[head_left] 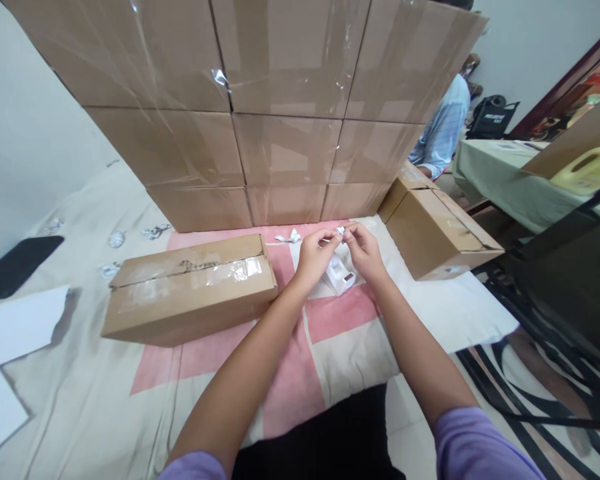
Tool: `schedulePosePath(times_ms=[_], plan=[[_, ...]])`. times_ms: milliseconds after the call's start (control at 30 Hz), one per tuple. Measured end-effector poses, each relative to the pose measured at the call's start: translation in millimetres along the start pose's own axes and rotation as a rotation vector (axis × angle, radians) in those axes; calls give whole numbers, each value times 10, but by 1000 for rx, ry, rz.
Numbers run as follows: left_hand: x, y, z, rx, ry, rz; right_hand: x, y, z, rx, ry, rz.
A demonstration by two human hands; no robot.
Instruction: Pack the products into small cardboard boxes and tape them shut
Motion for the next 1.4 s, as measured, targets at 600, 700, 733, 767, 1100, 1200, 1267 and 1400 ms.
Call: schedulePosePath(times_ms=[600,700,733,767,1100,1200,1267,1400], plan=[[-122,-37,-187,279,159,-60,-14,-28,52,76,78,-91],[-110,-72,-176,240,134,-75,-15,-11,13,157,113,-64],[-105,-85,-169,215,120,-80,-13,-1,2,190,125,-44],[-101,-97,-163,190,104,-86,-11,9,-6,224,136,-23],[-82,-177,-85,81,-33,-200,-7,103,27,345,167,71],[-65,-156,-35,15,-52,-191,-23,88,52,273,104,20],[-56,-132,-1,-45,-80,-163,-34,50,76,146,34,-33],[-52,-102,38,-157,-140,-117,-42,0,112,-86,-71,-57]])
Point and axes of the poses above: each hand's wrist, its own x-axis towards the middle knuckle, its own y-axis out of the palm, z = x × y, the point moved 5 cm from there along x, towards the middle knuckle, and after that the axes turned 8 degrees about -y, right-handed, at the moved point
